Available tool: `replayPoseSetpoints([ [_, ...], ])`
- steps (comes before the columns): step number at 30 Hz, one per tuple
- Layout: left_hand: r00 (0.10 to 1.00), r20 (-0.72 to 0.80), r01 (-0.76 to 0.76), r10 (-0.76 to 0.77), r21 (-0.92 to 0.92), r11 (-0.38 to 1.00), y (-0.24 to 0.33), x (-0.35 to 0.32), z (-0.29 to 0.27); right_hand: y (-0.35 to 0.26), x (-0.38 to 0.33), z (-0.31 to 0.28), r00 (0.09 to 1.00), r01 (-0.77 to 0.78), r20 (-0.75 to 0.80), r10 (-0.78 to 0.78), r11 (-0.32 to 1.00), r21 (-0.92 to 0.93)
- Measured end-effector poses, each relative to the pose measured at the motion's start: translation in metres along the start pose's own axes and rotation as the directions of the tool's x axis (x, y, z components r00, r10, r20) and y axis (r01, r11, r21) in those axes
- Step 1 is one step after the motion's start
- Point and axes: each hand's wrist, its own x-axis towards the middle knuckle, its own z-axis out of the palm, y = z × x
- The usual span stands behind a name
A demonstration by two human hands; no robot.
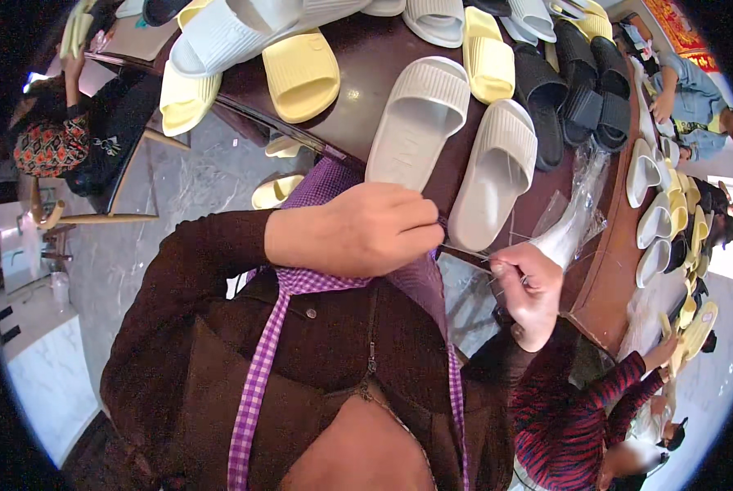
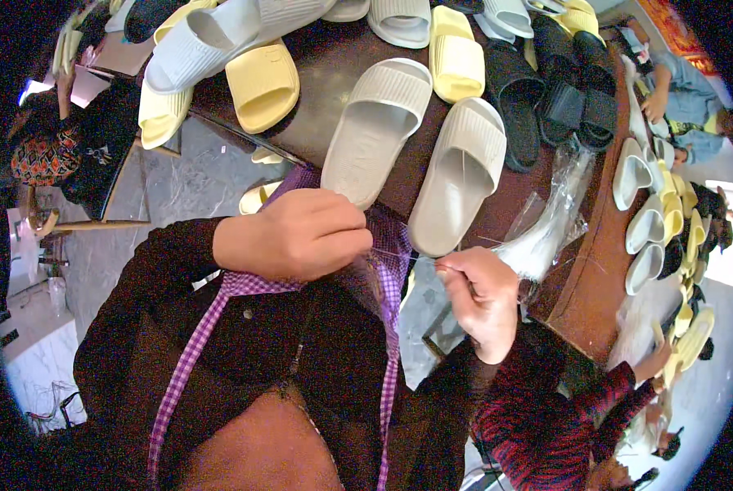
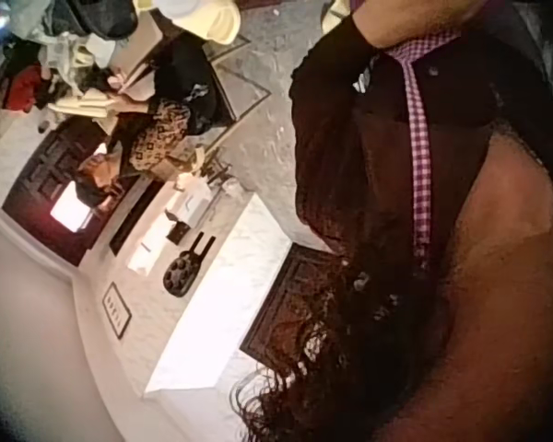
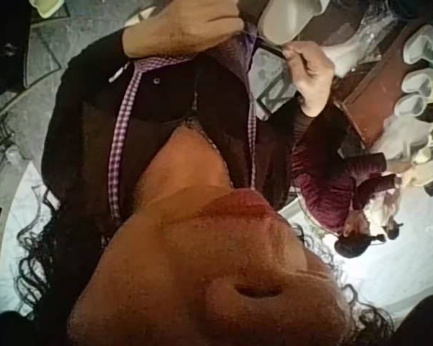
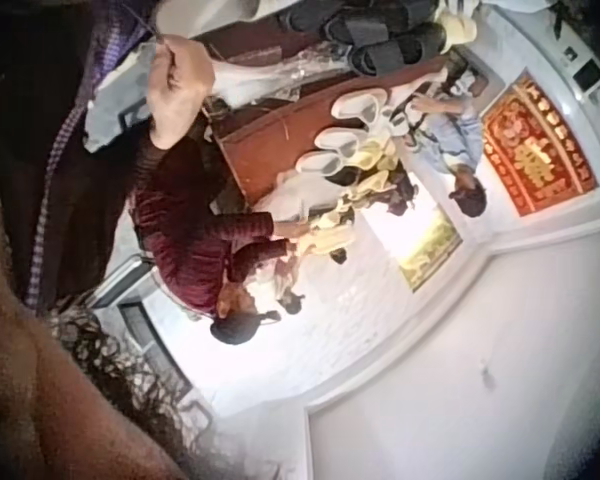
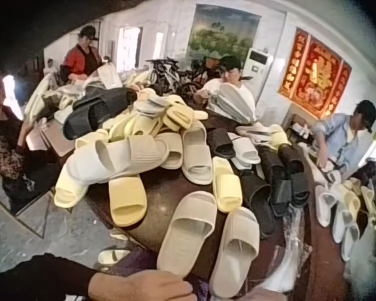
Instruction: The person pairs slippers together by threading plastic fasteners through them by hand and organizing the pairs on the table.
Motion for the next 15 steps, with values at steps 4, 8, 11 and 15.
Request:
replayPoseSetpoints([
  [4, 0.995, 0.063, 0.081, -0.080, -0.015, 0.997, -0.016, -0.022, 0.023, 0.013, 0.004, 0.016, 0.994, -0.095, 0.044, 0.096, 0.995, -0.026],
  [8, 0.990, 0.043, 0.138, -0.136, -0.053, 0.989, -0.024, -0.028, 0.040, 0.017, 0.002, 0.022, 0.994, -0.096, 0.037, 0.098, 0.993, -0.062],
  [11, 0.990, 0.014, 0.142, -0.141, -0.073, 0.987, -0.025, -0.028, 0.047, 0.022, 0.002, 0.022, 0.996, -0.083, 0.034, 0.086, 0.993, -0.084],
  [15, 0.984, 0.012, 0.179, -0.179, -0.062, 0.982, -0.034, -0.024, 0.056, 0.039, 0.015, 0.021, 0.998, -0.048, 0.023, 0.052, 0.988, -0.146],
])
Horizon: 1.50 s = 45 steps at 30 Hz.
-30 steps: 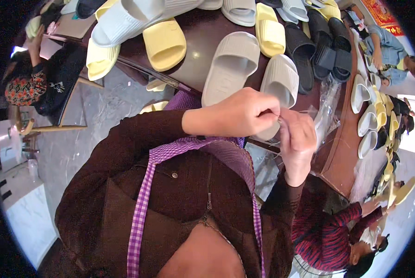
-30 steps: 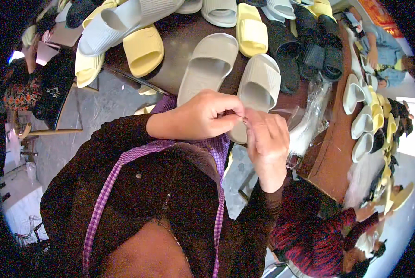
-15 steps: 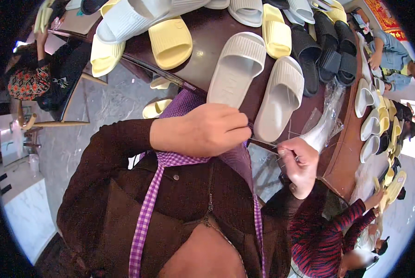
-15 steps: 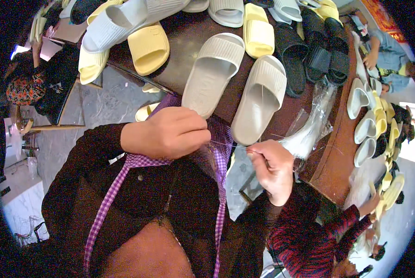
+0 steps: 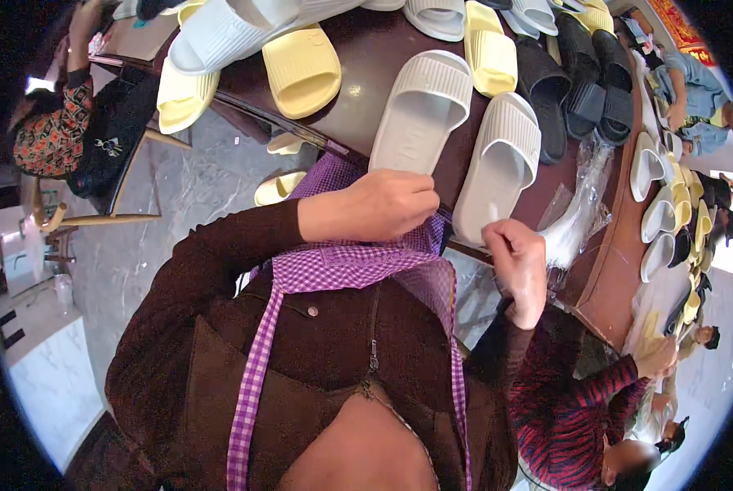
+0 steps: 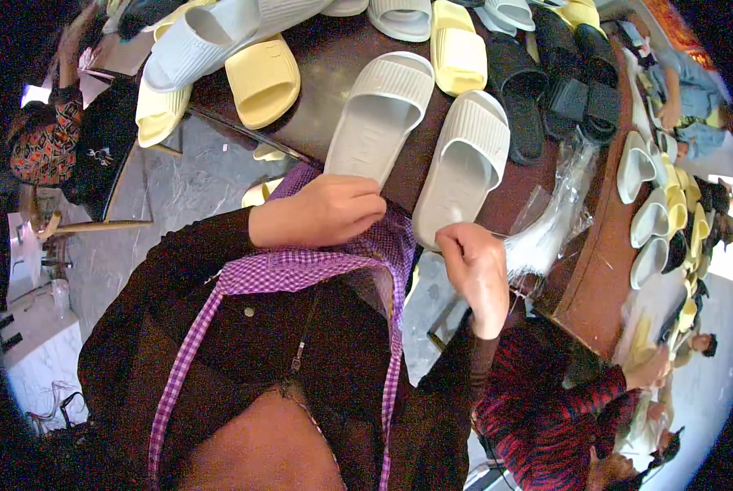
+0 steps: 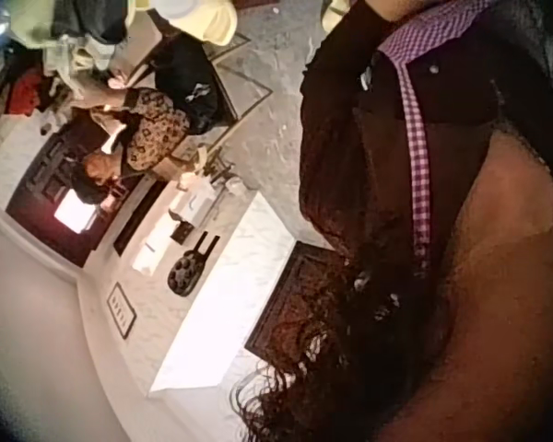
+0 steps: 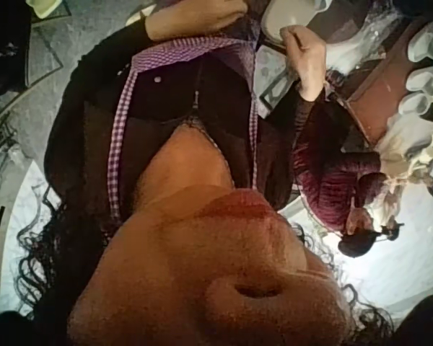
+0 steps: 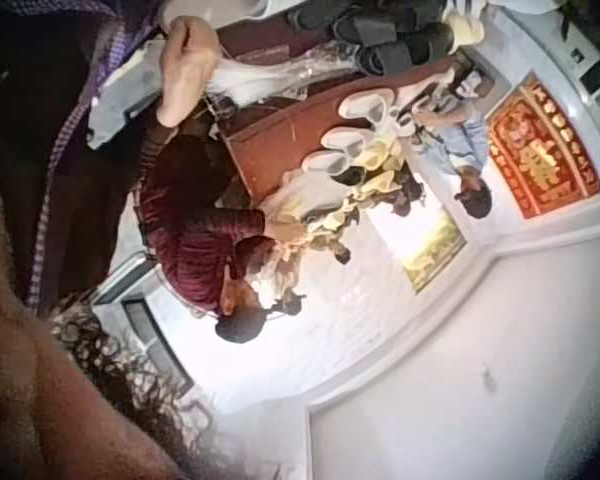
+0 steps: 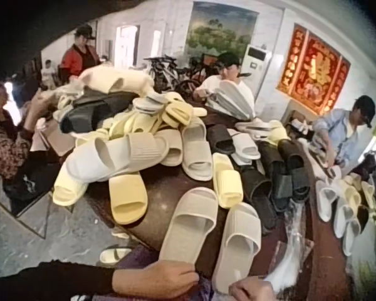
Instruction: The person pairs slippers together by threading plastic fasteners through them by hand and organizing the pairs on the table.
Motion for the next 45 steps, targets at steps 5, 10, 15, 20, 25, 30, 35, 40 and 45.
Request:
replayPoseSetpoints([
  [5, 0.998, -0.025, 0.062, -0.059, 0.155, 0.986, -0.013, 0.027, 0.014, 0.029, 0.046, 0.006, 0.986, 0.098, -0.106, -0.131, 0.957, -0.274],
  [10, 0.994, -0.066, 0.101, -0.087, 0.264, 0.959, -0.026, 0.048, 0.030, 0.040, 0.076, 0.013, 0.959, 0.151, -0.181, -0.217, 0.935, -0.322],
  [15, 0.985, -0.116, 0.160, -0.132, 0.288, 0.944, -0.040, 0.056, 0.044, 0.040, 0.074, 0.000, 0.962, 0.081, -0.239, -0.132, 0.974, -0.212],
  [20, 0.988, -0.095, 0.148, -0.124, 0.311, 0.939, -0.044, 0.062, 0.043, 0.077, 0.100, -0.038, 0.891, -0.227, -0.385, 0.241, 0.970, 0.081],
  [25, 0.988, -0.098, 0.148, -0.123, 0.317, 0.937, -0.047, 0.064, 0.044, 0.139, 0.149, -0.052, 0.882, -0.423, -0.272, 0.384, 0.900, -0.101],
  [30, 0.991, -0.127, 0.081, -0.036, 0.376, 0.923, -0.058, 0.060, 0.040, 0.149, 0.180, -0.048, 0.887, -0.458, -0.179, 0.427, 0.864, -0.211],
  [35, 0.979, -0.203, 0.055, 0.017, 0.343, 0.938, -0.070, 0.053, 0.038, 0.158, 0.183, -0.043, 0.920, -0.383, -0.141, 0.366, 0.916, -0.120],
  [40, 0.982, -0.186, 0.040, 0.021, 0.321, 0.946, -0.076, 0.051, 0.035, 0.160, 0.182, -0.037, 0.917, -0.352, -0.219, 0.334, 0.935, -0.047],
  [45, 0.980, -0.195, 0.024, 0.034, 0.288, 0.957, -0.077, 0.051, 0.033, 0.145, 0.175, -0.039, 0.887, -0.422, -0.204, 0.413, 0.907, 0.004],
])
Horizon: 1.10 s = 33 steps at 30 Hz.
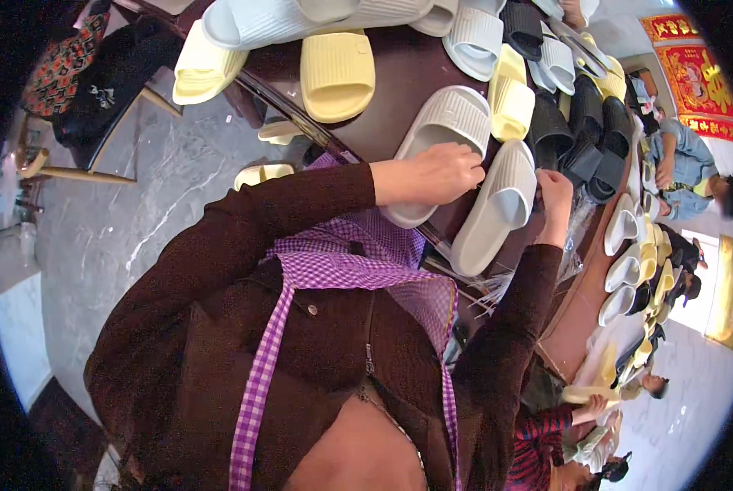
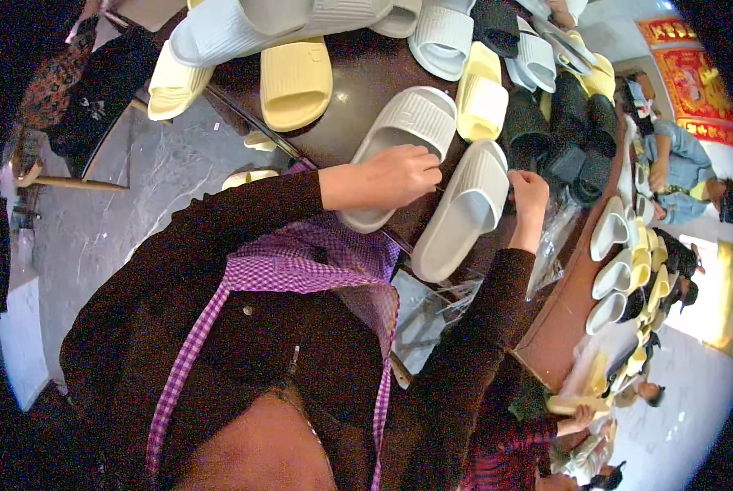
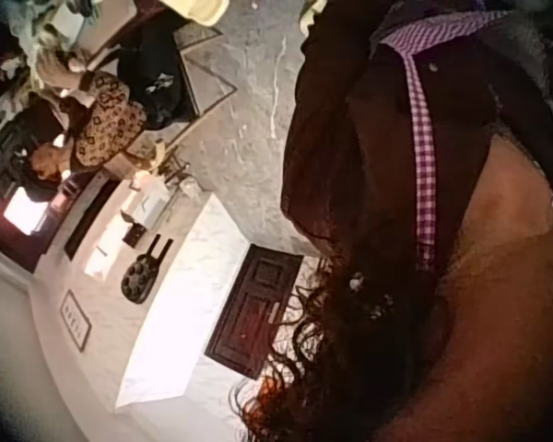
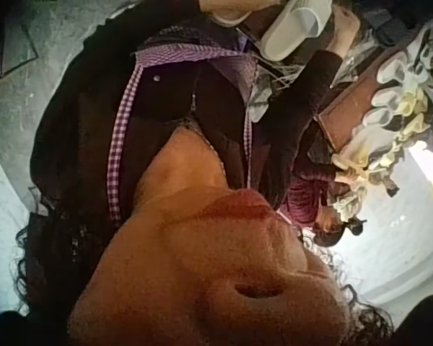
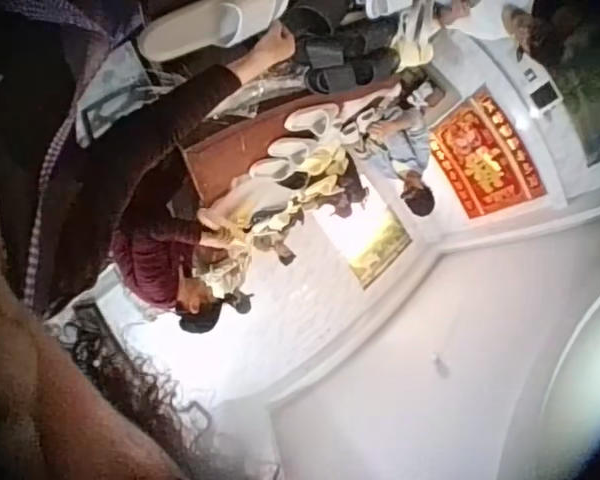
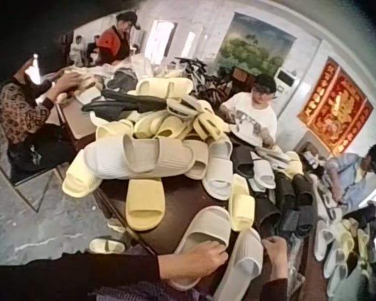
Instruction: The person pairs slippers together by threading plastic fasteners through them by hand and organizing the pairs on the table.
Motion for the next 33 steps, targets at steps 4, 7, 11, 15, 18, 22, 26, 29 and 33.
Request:
replayPoseSetpoints([
  [4, 1.000, 0.003, 0.010, -0.010, 0.014, 1.000, 0.001, 0.000, 0.001, -0.010, -0.008, -0.004, 0.999, -0.045, 0.005, 0.044, 0.998, 0.051],
  [7, 1.000, -0.013, 0.014, -0.014, 0.006, 1.000, 0.002, 0.001, 0.006, -0.013, -0.009, -0.004, 0.999, -0.041, 0.021, 0.039, 0.996, 0.078],
  [11, 1.000, -0.006, 0.025, -0.025, 0.004, 1.000, 0.002, 0.002, 0.007, -0.016, -0.004, 0.000, 0.998, -0.037, 0.053, 0.036, 0.999, 0.008],
  [15, 0.999, -0.024, 0.024, -0.023, 0.007, 1.000, 0.003, 0.002, 0.009, -0.008, 0.005, 0.007, 1.000, 0.025, -0.009, -0.026, 0.994, -0.103],
  [18, 0.999, -0.044, 0.015, -0.015, 0.001, 1.000, 0.003, 0.004, 0.009, 0.000, 0.011, 0.009, 0.972, 0.215, -0.041, -0.232, 0.943, -0.256],
  [22, 0.999, -0.054, 0.009, -0.009, 0.011, 1.000, 0.001, 0.001, 0.010, -0.013, 0.007, 0.018, 0.954, 0.260, -0.092, -0.284, 0.943, -0.207],
  [26, 0.999, -0.053, 0.004, -0.006, -0.031, 1.000, 0.000, 0.002, 0.010, -0.040, 0.005, 0.019, 0.966, 0.249, -0.111, -0.235, 0.959, 0.134],
  [29, 0.997, -0.068, 0.017, -0.019, -0.036, 0.999, -0.004, -0.002, 0.009, -0.083, 0.006, 0.023, 0.963, 0.231, 0.067, -0.261, 0.928, 0.292],
  [33, 0.998, -0.045, 0.042, -0.044, -0.049, 0.998, -0.001, 0.000, 0.006, -0.108, 0.014, 0.047, 0.873, 0.381, 0.212, -0.439, 0.886, 0.266],
])
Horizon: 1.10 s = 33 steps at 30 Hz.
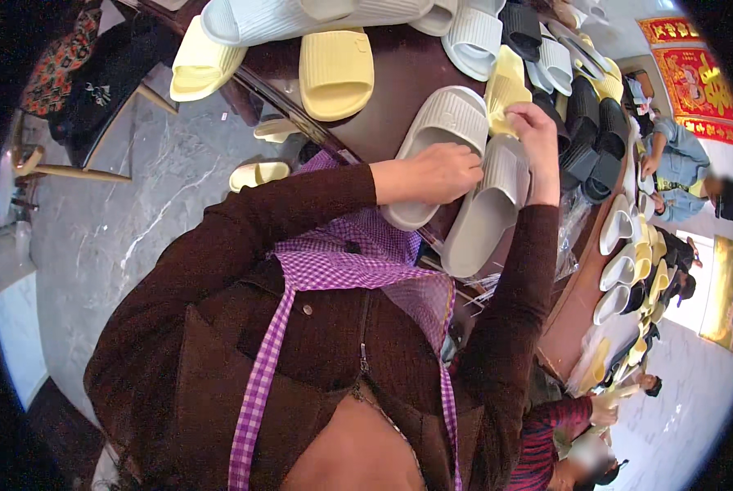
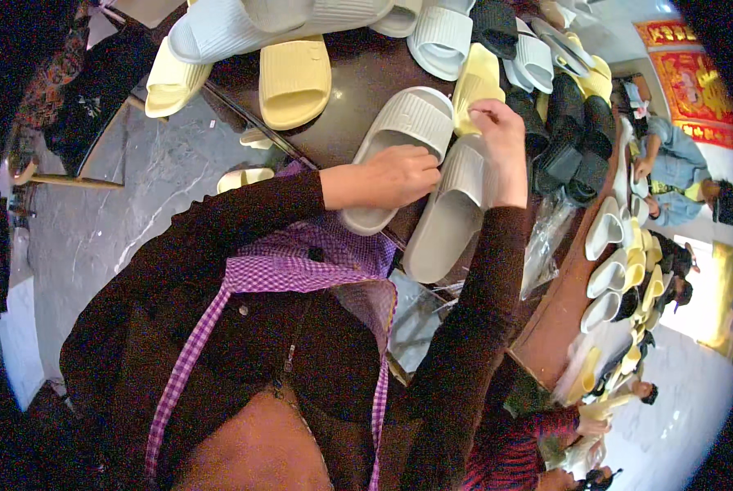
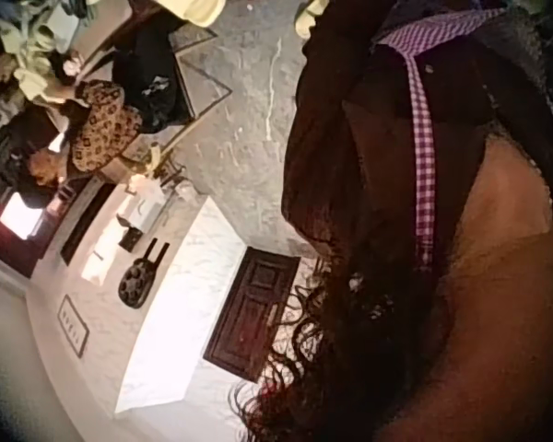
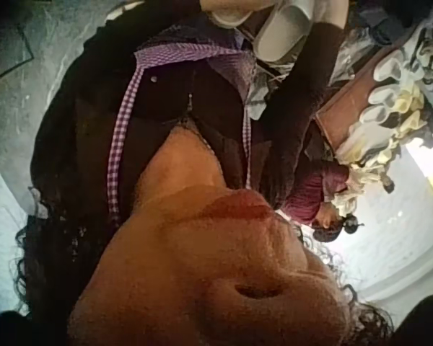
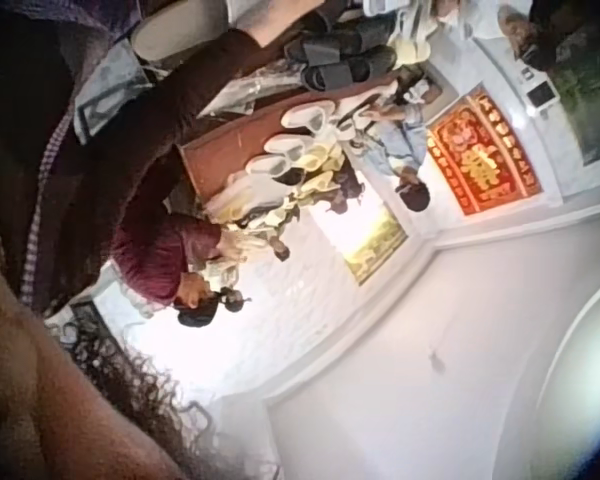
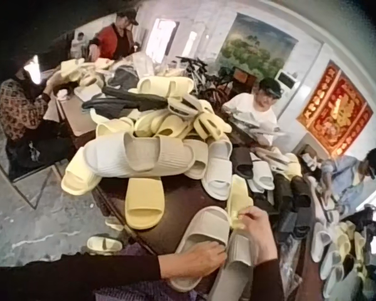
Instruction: The person pairs slippers together by threading plastic fasteners through them by hand and organizing the pairs on the table.
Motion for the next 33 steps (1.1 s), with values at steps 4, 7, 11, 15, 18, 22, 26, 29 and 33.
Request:
replayPoseSetpoints([
  [4, 1.000, 0.006, -0.011, 0.012, -0.021, 1.000, 0.002, 0.001, 0.001, 0.012, 0.020, 0.025, 0.956, 0.270, 0.133, -0.262, 0.962, -0.043],
  [7, 1.000, -0.028, -0.012, 0.011, -0.032, 0.999, -0.001, -0.002, 0.002, 0.008, 0.028, 0.028, 0.908, 0.391, 0.227, -0.351, 0.906, -0.160],
  [11, 0.999, -0.038, -0.016, 0.014, -0.052, 0.998, -0.003, -0.004, 0.000, 0.004, 0.021, 0.014, 0.929, 0.363, 0.248, -0.276, 0.818, -0.447],
  [15, 0.999, -0.052, 0.006, -0.010, -0.074, 0.997, 0.004, 0.000, -0.007, 0.007, 0.001, 0.004, 0.979, 0.202, 0.037, -0.202, 0.914, -0.352],
  [18, 0.978, -0.208, -0.013, -0.021, -0.163, 0.986, 0.013, 0.015, -0.021, 0.009, -0.018, -0.001, 0.968, 0.163, -0.180, -0.174, 0.984, -0.073],
  [22, 0.936, -0.334, 0.007, -0.109, -0.292, 0.957, 0.013, 0.047, -0.034, -0.001, -0.043, 0.013, 0.938, 0.206, -0.327, -0.115, 0.943, 0.260],
  [26, 0.894, 0.000, 0.391, -0.448, -0.489, 0.779, -0.015, 0.085, -0.017, -0.009, -0.052, 0.025, 0.865, 0.345, -0.454, -0.214, 0.910, 0.230],
  [29, 0.733, 0.434, 0.664, -0.524, -0.621, 0.416, -0.023, 0.093, -0.004, -0.010, -0.053, 0.028, 0.833, 0.384, -0.524, -0.180, 0.869, 0.311],
  [33, 0.706, 0.388, 0.639, -0.592, -0.710, 0.297, -0.024, 0.079, 0.009, -0.010, -0.062, 0.034, 0.785, 0.354, -0.609, -0.115, 0.890, 0.287],
])
